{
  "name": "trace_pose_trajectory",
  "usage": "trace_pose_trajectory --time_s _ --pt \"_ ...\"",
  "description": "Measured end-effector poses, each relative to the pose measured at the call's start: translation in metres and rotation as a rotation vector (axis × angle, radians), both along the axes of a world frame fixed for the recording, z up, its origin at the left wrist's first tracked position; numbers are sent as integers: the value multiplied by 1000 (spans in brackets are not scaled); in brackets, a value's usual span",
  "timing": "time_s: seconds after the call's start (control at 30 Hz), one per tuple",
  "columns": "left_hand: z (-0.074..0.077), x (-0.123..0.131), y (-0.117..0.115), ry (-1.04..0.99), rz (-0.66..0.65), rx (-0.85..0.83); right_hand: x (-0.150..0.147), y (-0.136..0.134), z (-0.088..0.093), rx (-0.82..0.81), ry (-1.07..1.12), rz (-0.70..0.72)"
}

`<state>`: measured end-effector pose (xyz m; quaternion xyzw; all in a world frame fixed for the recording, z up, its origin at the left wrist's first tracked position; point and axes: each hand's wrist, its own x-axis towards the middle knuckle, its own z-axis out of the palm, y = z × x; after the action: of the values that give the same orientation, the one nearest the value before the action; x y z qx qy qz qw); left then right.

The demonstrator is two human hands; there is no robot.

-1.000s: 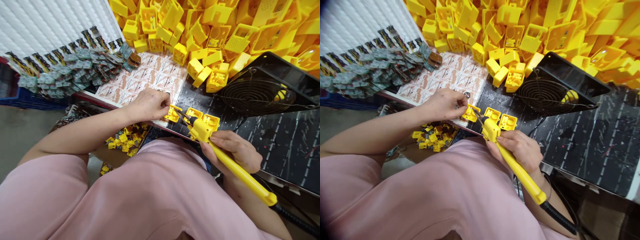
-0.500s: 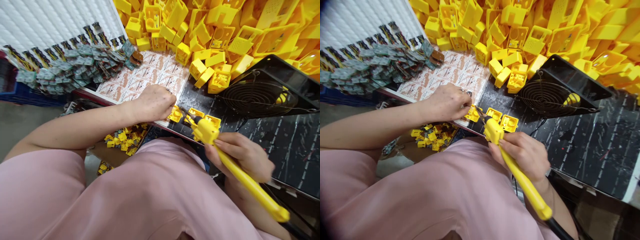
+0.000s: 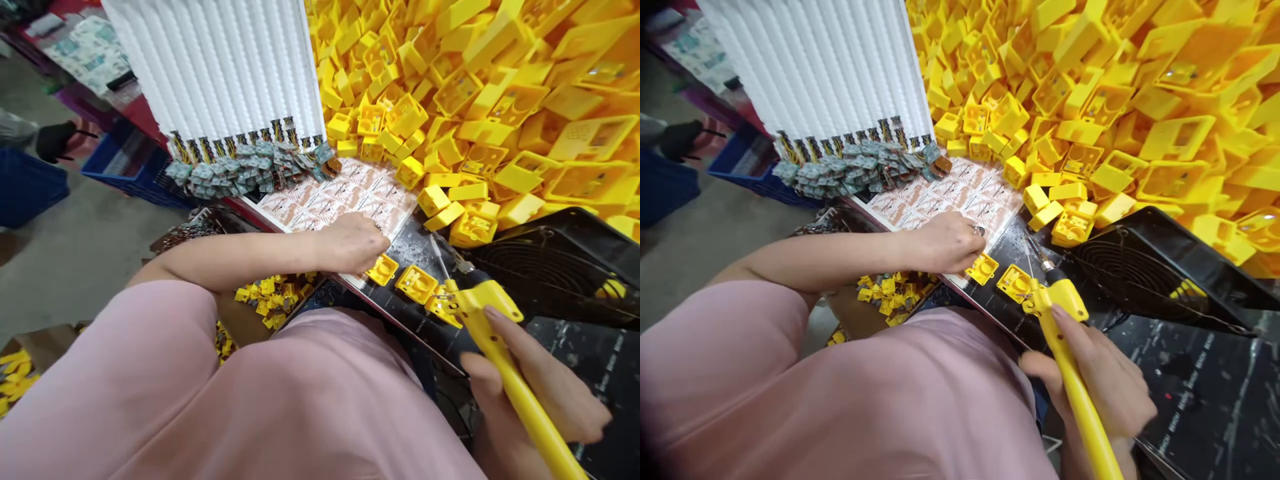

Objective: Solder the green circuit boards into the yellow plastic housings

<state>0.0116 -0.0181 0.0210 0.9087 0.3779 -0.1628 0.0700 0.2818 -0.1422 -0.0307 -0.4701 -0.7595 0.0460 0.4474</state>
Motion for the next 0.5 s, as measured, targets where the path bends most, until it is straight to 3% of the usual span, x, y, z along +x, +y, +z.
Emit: trace_pose_trajectory --time_s 0.1,0.23,0.33,0.4,0.5 --pt "4 -22 24 -98 144 41 -7 12 2 105 -109 56" --pt "13 -78 87 -120 414 358 -10 24 7 80 -215 153" --pt "18 -116 119 -123 432 255 -12 32 11 50 -326 187" --pt "19 -133 128 -246 414 201 -13 37 7 23 -354 224" --pt "14 -155 139 -504 554 242 -14 42 -6 -85 -367 196"
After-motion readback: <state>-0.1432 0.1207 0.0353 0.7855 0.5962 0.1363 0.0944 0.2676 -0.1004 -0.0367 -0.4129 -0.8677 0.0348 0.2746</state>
